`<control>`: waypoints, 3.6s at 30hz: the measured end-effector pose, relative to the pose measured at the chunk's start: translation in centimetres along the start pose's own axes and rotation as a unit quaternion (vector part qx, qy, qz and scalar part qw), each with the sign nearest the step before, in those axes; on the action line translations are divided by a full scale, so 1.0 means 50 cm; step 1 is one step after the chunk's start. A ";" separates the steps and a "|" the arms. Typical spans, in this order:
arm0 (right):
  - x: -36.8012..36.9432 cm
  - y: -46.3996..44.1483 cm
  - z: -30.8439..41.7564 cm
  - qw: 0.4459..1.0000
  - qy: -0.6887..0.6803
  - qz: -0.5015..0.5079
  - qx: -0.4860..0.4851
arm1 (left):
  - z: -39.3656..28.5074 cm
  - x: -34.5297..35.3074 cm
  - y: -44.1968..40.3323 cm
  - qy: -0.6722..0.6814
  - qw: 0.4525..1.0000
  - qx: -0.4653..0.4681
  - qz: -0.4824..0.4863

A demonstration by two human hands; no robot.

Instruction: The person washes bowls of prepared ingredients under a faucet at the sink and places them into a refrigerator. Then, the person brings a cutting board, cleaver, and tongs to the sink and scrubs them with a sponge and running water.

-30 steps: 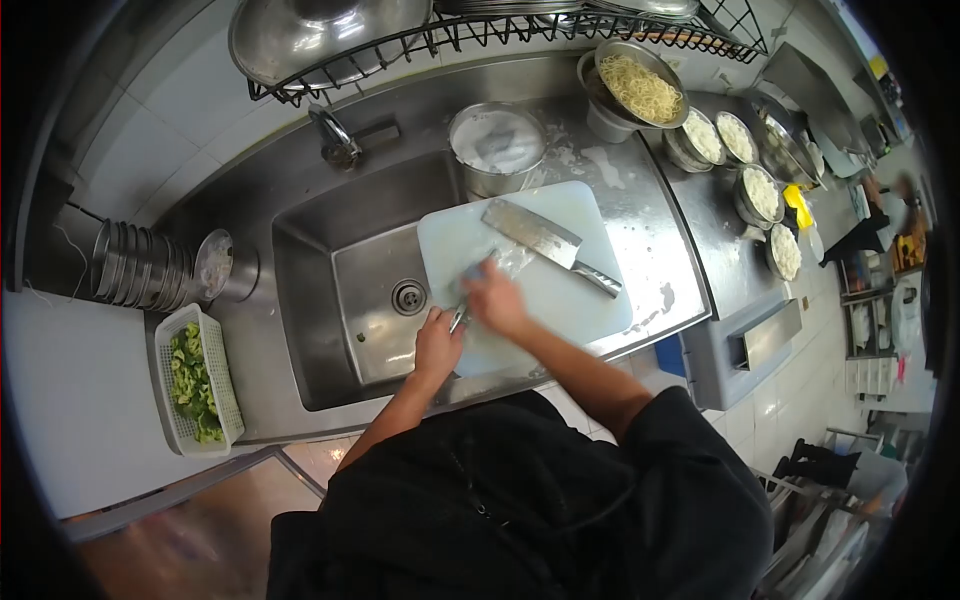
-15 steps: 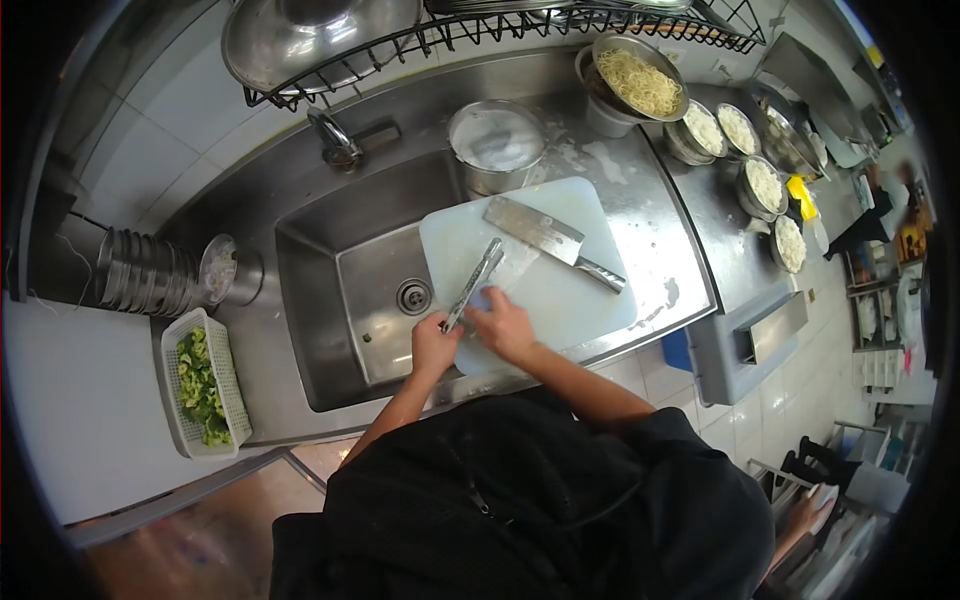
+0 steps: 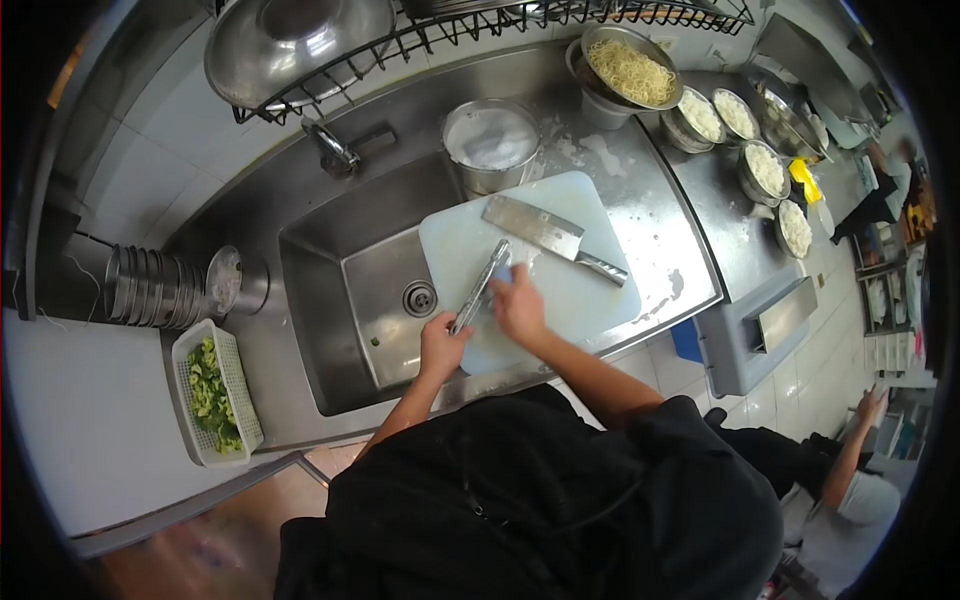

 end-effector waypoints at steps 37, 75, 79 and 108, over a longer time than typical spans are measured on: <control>-0.211 -0.412 0.138 0.965 0.005 -0.184 -0.187 | 0.108 -0.152 -0.076 0.211 0.969 -0.090 -0.091; 0.295 -0.374 0.188 0.912 -0.301 0.210 0.182 | 0.104 -0.070 -0.523 0.573 0.767 -0.268 0.108; 0.244 -0.326 0.222 0.898 -0.329 0.199 0.212 | 0.128 -0.097 -0.586 0.603 0.747 -0.274 -0.056; -0.136 -0.377 0.198 0.984 -0.050 0.140 0.094 | 0.108 -0.096 -0.488 0.440 0.879 -0.139 0.123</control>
Point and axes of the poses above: each hand's wrist, its own y-axis away from the middle knuckle, its own x-axis out of the palm, z = x × y, the point moved 9 cm from there along -y, towards the middle knuckle, and after that the axes turned 11 degrees about -y, right-handed, at the moved point
